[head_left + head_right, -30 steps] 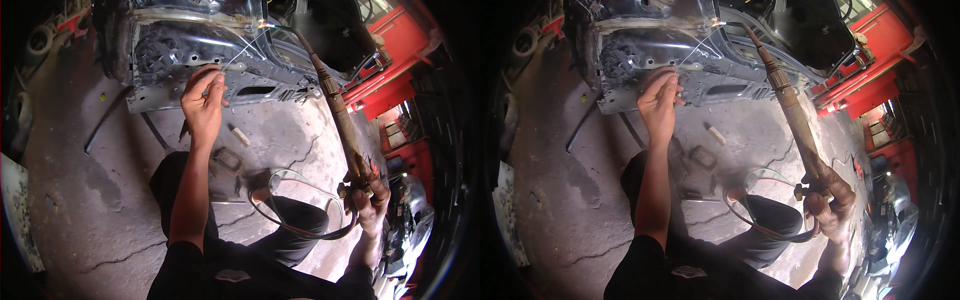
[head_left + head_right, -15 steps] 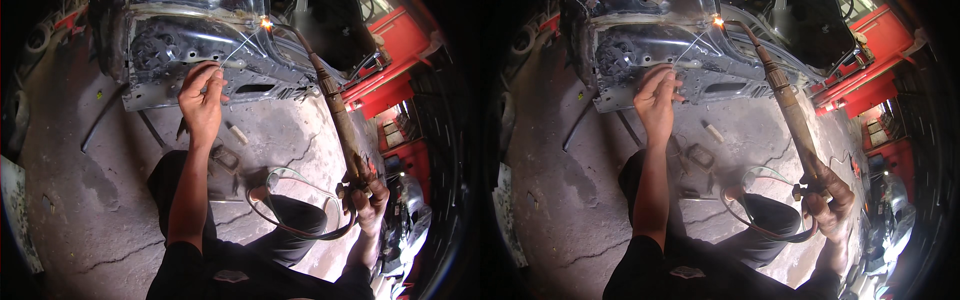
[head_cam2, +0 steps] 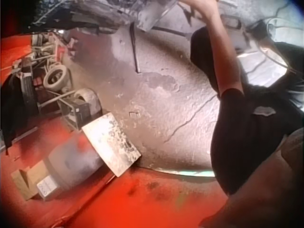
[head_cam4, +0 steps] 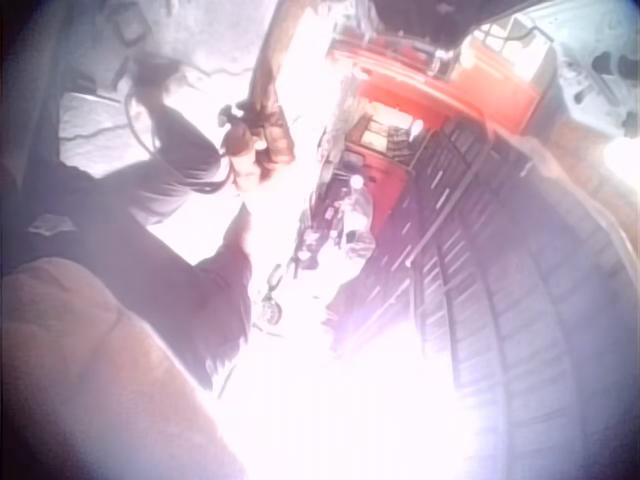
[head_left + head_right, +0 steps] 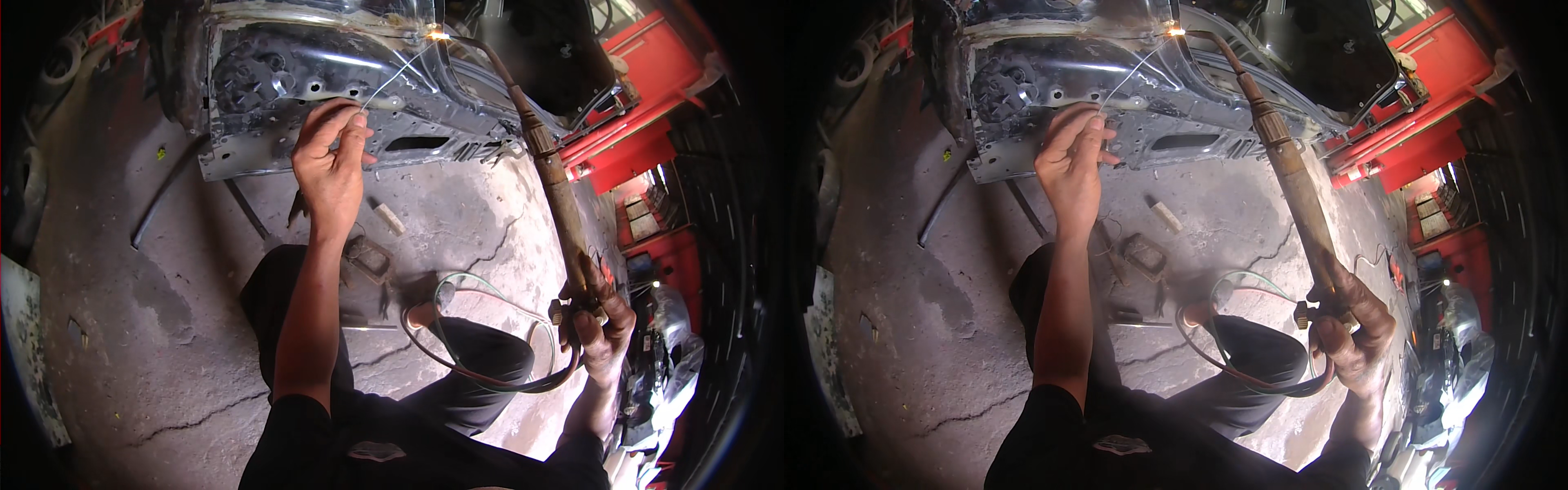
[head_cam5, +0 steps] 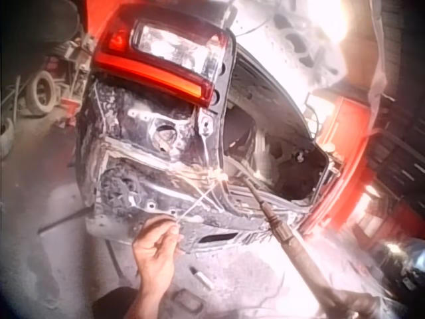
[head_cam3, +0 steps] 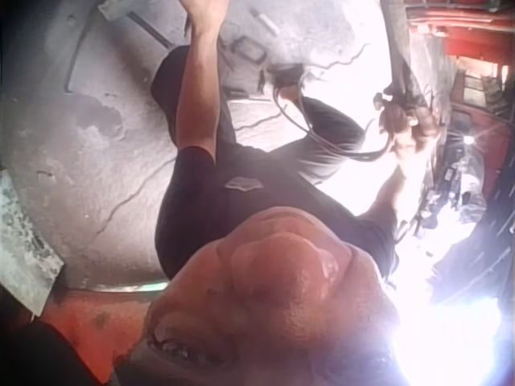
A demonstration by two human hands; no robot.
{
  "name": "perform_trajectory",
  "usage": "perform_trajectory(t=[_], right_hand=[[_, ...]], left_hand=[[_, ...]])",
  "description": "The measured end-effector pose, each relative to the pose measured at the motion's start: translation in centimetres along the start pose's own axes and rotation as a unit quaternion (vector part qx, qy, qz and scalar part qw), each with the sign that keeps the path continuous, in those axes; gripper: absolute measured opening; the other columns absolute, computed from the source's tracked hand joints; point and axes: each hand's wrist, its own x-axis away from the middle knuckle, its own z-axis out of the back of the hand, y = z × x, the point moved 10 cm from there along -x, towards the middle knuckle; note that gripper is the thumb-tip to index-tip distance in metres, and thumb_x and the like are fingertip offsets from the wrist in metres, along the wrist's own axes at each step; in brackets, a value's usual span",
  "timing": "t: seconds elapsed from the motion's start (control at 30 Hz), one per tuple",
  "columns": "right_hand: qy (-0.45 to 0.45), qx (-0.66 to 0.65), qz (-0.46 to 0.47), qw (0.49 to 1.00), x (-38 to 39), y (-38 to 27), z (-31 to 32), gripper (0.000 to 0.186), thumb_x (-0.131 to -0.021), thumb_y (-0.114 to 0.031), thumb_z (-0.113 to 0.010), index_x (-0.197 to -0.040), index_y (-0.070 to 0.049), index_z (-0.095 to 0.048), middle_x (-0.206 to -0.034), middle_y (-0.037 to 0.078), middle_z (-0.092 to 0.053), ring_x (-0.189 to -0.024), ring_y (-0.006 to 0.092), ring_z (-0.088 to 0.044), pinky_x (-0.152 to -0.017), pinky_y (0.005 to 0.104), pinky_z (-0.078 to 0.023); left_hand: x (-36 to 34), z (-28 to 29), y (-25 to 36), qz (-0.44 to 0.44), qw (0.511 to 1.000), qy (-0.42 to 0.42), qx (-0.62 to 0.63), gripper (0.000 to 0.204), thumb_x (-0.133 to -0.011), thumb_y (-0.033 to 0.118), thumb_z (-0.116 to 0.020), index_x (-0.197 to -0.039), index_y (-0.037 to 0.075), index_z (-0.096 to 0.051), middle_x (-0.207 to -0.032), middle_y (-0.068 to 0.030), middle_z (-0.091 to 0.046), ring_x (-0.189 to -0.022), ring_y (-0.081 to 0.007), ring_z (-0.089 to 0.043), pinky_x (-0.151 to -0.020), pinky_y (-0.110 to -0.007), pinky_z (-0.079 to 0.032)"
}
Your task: The person uses a torch to heat a section of a vehicle's body and subsequently hammers a metal plate against the frame to shape it.
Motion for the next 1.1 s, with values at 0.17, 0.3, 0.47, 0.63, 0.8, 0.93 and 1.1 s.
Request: perform_trajectory(t=[0.17, 0.3, 0.47, 0.63, 0.8, 0.93, 1.1], right_hand=[[0.012, -0.002, 0.014, 1.000, -0.09, -0.24, -0.12, 0.071, -0.095, -0.043, -0.074, -0.148, -0.001, -0.053, -0.096, 0.011, -0.068, -0.074, 0.0137, -0.069, -0.056, 0.0238, -0.054], [0.013, -0.010, 0.009, 1.000, -0.01, 0.02, -0.07, 0.072, -0.094, -0.044, -0.075, -0.148, -0.001, -0.053, -0.097, 0.011, -0.068, -0.074, 0.0141, -0.069, -0.056, 0.0236, -0.053], [0.009, 0.011, 0.004, 1.000, -0.08, 0.00, 0.04, 0.072, -0.094, -0.045, -0.075, -0.148, -0.001, -0.054, -0.098, 0.011, -0.067, -0.075, 0.0149, -0.070, -0.056, 0.0239, -0.054], [0.009, 0.001, 0.019, 1.000, -0.17, 0.04, -0.04, 0.071, -0.095, -0.043, -0.075, -0.147, -0.001, -0.054, -0.098, 0.011, -0.067, -0.075, 0.0152, -0.071, -0.056, 0.0244, -0.055], [0.009, -0.002, 0.017, 1.000, -0.07, 0.39, 0.09, 0.071, -0.094, -0.042, -0.076, -0.148, -0.001, -0.054, -0.098, 0.011, -0.067, -0.074, 0.0148, -0.071, -0.057, 0.0243, -0.056], [0.004, -0.003, 0.023, 1.000, -0.12, 0.20, 0.03, 0.069, -0.095, -0.040, -0.075, -0.147, -0.001, -0.054, -0.098, 0.011, -0.067, -0.073, 0.0145, -0.070, -0.057, 0.0243, -0.055], [0.014, -0.010, 0.019, 1.000, -0.08, 0.29, 0.12, 0.065, -0.095, -0.036, -0.074, -0.147, -0.002, -0.055, -0.098, 0.012, -0.068, -0.068, 0.0130, -0.067, -0.056, 0.0248, -0.054]], left_hand=[[-0.02, 0.04, 0.06, 0.003, 1.000, 0.005, 0.000, 0.016, -0.098, 0.003, -0.065, -0.111, -0.004, -0.072, -0.121, -0.0100, -0.064, -0.089, -0.0174, -0.071, -0.057, -0.026, -0.061], [0.00, 0.04, -0.01, 0.004, 1.000, 0.005, 0.001, 0.016, -0.098, 0.003, -0.065, -0.111, -0.004, -0.072, -0.121, -0.0100, -0.064, -0.089, -0.0177, -0.071, -0.057, -0.026, -0.061], [0.02, 0.09, -0.03, 0.004, 1.000, 0.004, -0.001, 0.016, -0.098, 0.004, -0.065, -0.110, -0.004, -0.072, -0.120, -0.0101, -0.065, -0.089, -0.0179, -0.071, -0.057, -0.026, -0.061], [-0.01, 0.02, -0.03, 0.002, 1.000, 0.001, 0.005, 0.016, -0.098, 0.004, -0.065, -0.110, -0.005, -0.072, -0.120, -0.0102, -0.064, -0.089, -0.0179, -0.071, -0.057, -0.027, -0.061], [-0.04, -0.01, -0.01, -0.001, 1.000, -0.001, 0.005, 0.016, -0.099, 0.004, -0.065, -0.111, -0.003, -0.072, -0.120, -0.0090, -0.064, -0.088, -0.0161, -0.070, -0.057, -0.025, -0.060], [-0.10, 0.01, 0.04, -0.001, 1.000, 0.001, -0.001, 0.017, -0.099, 0.004, -0.065, -0.111, -0.005, -0.072, -0.121, -0.0104, -0.064, -0.089, -0.0180, -0.071, -0.057, -0.027, -0.061], [-0.10, -0.02, -0.05, -0.004, 1.000, -0.002, -0.001, 0.017, -0.099, 0.005, -0.065, -0.111, -0.005, -0.072, -0.120, -0.0103, -0.064, -0.089, -0.0183, -0.071, -0.057, -0.027, -0.061]])
